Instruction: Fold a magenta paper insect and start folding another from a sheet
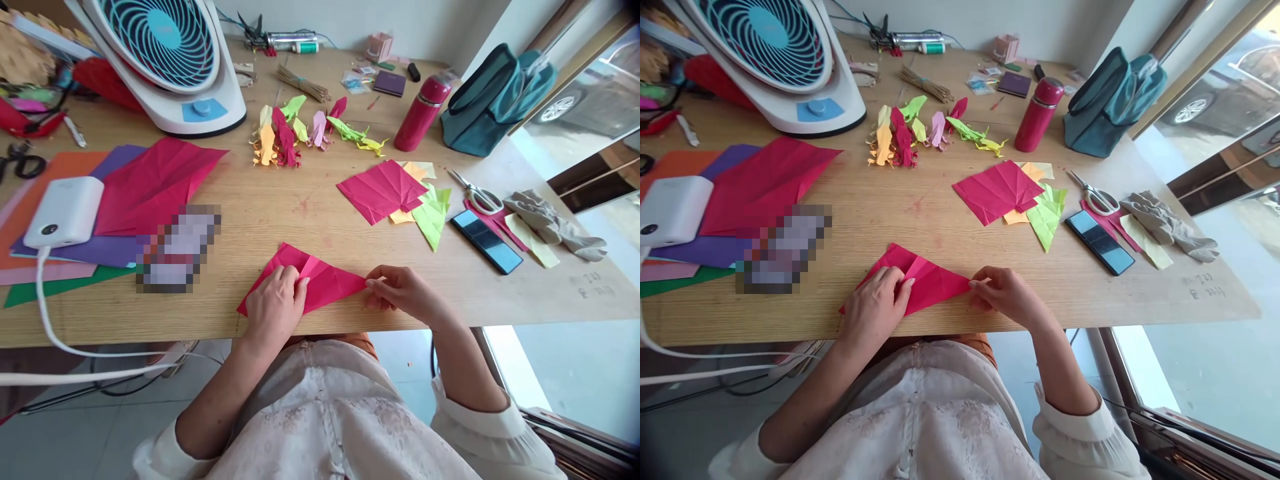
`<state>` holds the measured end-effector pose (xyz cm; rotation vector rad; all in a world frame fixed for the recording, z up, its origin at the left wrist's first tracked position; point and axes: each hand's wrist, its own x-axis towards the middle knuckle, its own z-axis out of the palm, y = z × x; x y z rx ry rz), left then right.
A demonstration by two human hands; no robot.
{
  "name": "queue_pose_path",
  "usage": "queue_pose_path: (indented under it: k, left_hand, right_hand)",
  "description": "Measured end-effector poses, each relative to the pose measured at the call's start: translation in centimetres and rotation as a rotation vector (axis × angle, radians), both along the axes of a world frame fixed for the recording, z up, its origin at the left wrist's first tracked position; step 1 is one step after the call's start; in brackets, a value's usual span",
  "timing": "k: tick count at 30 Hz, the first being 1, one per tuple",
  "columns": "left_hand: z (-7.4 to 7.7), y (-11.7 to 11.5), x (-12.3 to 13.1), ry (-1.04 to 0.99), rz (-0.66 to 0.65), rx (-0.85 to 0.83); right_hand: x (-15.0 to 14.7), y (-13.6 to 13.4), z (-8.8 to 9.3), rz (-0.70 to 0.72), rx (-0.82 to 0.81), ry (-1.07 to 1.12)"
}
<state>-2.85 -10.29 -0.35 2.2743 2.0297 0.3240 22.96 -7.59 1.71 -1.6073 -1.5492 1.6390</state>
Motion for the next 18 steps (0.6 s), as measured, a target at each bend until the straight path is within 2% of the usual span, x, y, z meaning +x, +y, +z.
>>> queue_pose_path:
  k: [6, 10, 14, 18]
  left_hand:
    - [-0.2, 0.0, -0.3, -0.065, -0.001, 0.008]
    - [-0.5, 0.0, -0.5, -0.138, -0.006, 0.031]
    - [-0.6, 0.0, -0.8, -0.191, 0.002, -0.019]
    - [0.5, 0.9, -0.6, -0.106, -0.045, 0.056]
  right_hand:
    - [-0.6, -0.3, -0.8, -0.08, -0.117, 0.142]
    - [-1.0, -0.5, -1.5, -0.139, -0.043, 0.185]
    - [-2.0, -0.1, -1.7, -0.138, 0.023, 0.203]
    - [-2.8, 1.3, -1.2, -0.076, 0.134, 0.12]
